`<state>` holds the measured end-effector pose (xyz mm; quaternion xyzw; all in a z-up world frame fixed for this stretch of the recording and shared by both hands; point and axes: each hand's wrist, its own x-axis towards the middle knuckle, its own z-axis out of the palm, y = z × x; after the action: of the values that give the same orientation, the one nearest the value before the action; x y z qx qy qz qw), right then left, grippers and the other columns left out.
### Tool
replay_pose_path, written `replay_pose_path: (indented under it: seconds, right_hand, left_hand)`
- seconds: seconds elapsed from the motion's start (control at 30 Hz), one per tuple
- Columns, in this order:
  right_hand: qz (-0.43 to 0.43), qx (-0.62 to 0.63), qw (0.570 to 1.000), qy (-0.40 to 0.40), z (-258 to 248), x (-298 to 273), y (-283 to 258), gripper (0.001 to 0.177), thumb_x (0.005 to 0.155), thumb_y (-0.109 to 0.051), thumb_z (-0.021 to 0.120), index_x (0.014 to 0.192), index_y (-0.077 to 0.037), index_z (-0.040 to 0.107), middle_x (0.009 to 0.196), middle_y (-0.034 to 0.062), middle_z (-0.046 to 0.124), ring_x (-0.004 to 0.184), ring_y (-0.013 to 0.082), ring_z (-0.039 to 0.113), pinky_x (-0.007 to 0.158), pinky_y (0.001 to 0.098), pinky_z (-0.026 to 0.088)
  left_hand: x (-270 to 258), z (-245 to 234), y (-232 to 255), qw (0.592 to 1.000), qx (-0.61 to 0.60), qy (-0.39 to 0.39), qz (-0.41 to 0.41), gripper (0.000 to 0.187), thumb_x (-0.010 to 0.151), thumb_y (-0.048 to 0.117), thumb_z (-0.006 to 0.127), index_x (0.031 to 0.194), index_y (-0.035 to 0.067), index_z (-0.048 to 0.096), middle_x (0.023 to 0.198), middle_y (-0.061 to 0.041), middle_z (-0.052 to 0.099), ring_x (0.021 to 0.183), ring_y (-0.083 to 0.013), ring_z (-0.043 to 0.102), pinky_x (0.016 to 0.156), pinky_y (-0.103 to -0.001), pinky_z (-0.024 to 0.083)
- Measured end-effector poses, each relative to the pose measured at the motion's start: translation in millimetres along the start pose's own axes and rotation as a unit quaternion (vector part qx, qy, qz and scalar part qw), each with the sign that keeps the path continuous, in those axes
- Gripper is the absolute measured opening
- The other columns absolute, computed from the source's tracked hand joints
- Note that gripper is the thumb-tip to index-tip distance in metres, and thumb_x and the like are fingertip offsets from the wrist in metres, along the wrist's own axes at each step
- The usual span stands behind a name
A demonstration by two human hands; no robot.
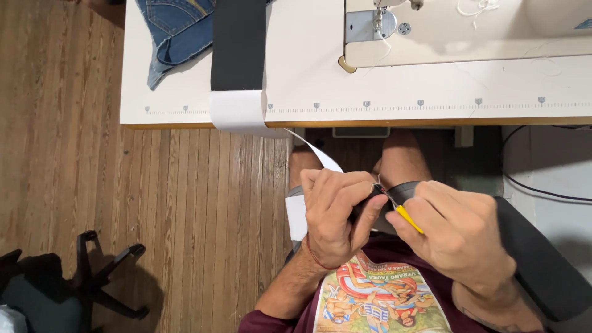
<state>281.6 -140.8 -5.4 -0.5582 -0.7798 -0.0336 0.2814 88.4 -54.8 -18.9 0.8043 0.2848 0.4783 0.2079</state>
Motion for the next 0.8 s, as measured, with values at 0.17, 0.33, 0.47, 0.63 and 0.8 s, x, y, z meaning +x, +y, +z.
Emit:
replay_pose_path:
  seconds: [0.17,0.33,0.47,0.63,0.8]
  right_hand:
    - [0.021,0.1,0.991,0.081,23,4,-5,0.048,0.122,-0.032,0.037,0.086,-0.003,0.047,0.082,0.0128,0.051,0.067,0.0337,0.048,0.06,0.0473,0.035]
    - [-0.003,0.12,0.977,0.178,64,-8,19,0.049,0.123,-0.038,0.045,0.083,-0.012,0.054,0.07,0.0028,0.045,0.046,0.0233,0.046,0.044,0.032,0.048]
    - [0.0,0.145,0.967,0.208,79,-16,20,0.045,0.123,-0.035,0.045,0.086,-0.011,0.053,0.07,0.003,0.047,0.046,0.0228,0.047,0.044,0.0315,0.048]
    - [0.019,0.154,0.967,0.201,77,-19,16,0.042,0.122,-0.035,0.049,0.089,-0.01,0.057,0.073,0.0056,0.048,0.048,0.0275,0.052,0.048,0.0341,0.051]
    - [0.038,0.116,0.972,0.2,84,-33,17,0.041,0.122,-0.038,0.054,0.091,-0.012,0.059,0.077,0.0045,0.052,0.053,0.0271,0.058,0.057,0.0322,0.054]
  left_hand:
    - [1,2,-1,0.998,-0.069,-0.01,-0.012,0.016,0.122,0.023,0.064,0.117,0.008,0.068,0.113,-0.004,0.078,0.091,-0.0251,0.068,0.094,-0.047,0.037]
    - [-5,27,-12,0.981,-0.176,0.071,-0.036,0.012,0.114,0.018,0.079,0.112,0.006,0.079,0.105,-0.008,0.082,0.081,-0.0317,0.072,0.089,-0.043,0.048]
    - [-7,33,-8,0.964,-0.24,0.083,-0.072,0.012,0.116,0.018,0.077,0.113,0.007,0.08,0.105,-0.007,0.083,0.081,-0.0284,0.072,0.088,-0.041,0.048]
    - [-8,37,-8,0.951,-0.278,0.096,-0.096,0.012,0.114,0.017,0.079,0.11,0.006,0.08,0.104,-0.007,0.085,0.078,-0.024,0.067,0.088,-0.038,0.047]
    - [-8,38,-5,0.95,-0.278,0.1,-0.096,0.012,0.114,0.016,0.08,0.108,0.006,0.08,0.102,-0.008,0.085,0.077,-0.0249,0.066,0.088,-0.038,0.048]
